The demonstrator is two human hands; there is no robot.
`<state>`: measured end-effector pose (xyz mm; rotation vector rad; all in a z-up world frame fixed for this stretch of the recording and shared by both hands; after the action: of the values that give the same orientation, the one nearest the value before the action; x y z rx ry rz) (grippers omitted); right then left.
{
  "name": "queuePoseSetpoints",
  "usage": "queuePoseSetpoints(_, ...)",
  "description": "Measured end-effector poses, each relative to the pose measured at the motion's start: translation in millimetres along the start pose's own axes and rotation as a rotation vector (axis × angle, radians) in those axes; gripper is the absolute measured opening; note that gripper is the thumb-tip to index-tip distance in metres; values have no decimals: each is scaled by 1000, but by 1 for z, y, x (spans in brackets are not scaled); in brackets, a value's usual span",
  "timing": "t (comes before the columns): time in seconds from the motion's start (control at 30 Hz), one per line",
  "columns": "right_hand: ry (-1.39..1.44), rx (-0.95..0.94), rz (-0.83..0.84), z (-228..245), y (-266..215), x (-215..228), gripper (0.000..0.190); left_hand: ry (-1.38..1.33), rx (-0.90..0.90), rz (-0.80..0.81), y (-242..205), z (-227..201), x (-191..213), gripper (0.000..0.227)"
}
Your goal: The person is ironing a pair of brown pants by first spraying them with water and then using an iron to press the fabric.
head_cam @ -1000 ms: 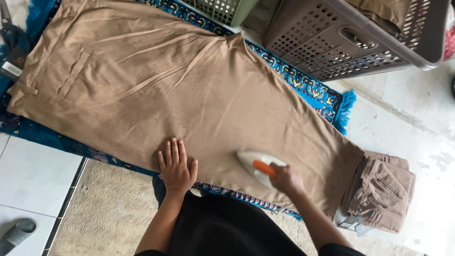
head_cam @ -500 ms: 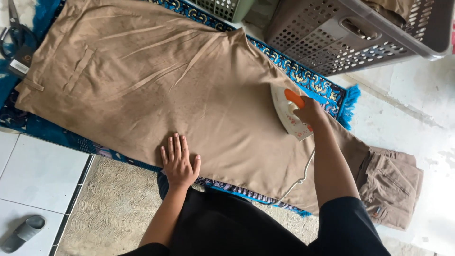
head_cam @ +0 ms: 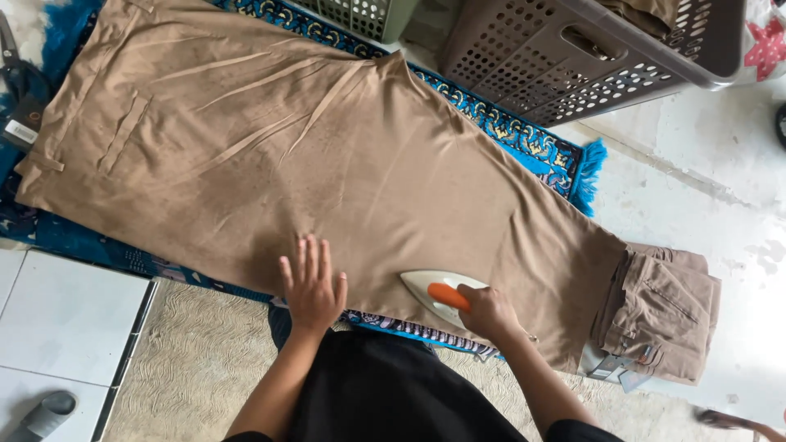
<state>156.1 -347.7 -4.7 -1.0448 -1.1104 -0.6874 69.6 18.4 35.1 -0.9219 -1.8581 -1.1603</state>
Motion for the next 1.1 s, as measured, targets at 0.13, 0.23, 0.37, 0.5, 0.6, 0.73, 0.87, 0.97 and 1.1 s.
queuePoseSetpoints(0.13,-103,-42,-79,-18,53,19,37,-187,-130,66,-14,-35,-18,70)
queuePoseSetpoints(0.23,4,-46,-146,-33,115,48,40,-107,-215,76,-20,-42,-23,72)
queuePoseSetpoints(0.37,78,27,-419,-88,206,67,52,-119,-211,102,-23,-42,-26,73)
queuePoseSetpoints(0.5,52,-195,-267,-108,257,90,57,-129,-214,164,-19,-41,-27,73)
queuePoseSetpoints(0.6,116,-261,-197,-111,262,93,60,-119,-223,177,-22,-42,-31,74)
queuePoseSetpoints(0.73,51,-242,-81,-81,215,94,62,-128,-234,175,-24,-40,-33,70)
queuePoseSetpoints(0.87,330,-90,4,7,122,116,59,-97,-262,152,-28,-40,-35,74)
queuePoseSetpoints(0.97,187,-65,75,-1,61,37,55,-101,-266,140,-28,-40,-31,75)
queuePoseSetpoints(1.1,3,-84,108,-22,-2,-9,44,-104,-269,115,-24,-42,-26,77)
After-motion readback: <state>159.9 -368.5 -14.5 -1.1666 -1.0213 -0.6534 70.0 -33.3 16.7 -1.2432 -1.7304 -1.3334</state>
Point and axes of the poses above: each hand's wrist, its own y-axis towards the middle knuckle, its own x-axis out of the back of the hand, z = x × y, the point moved 9 cm from there along y, towards the middle knuckle, and after that the axes turned 10 degrees about -z, right-handed, at the moved point
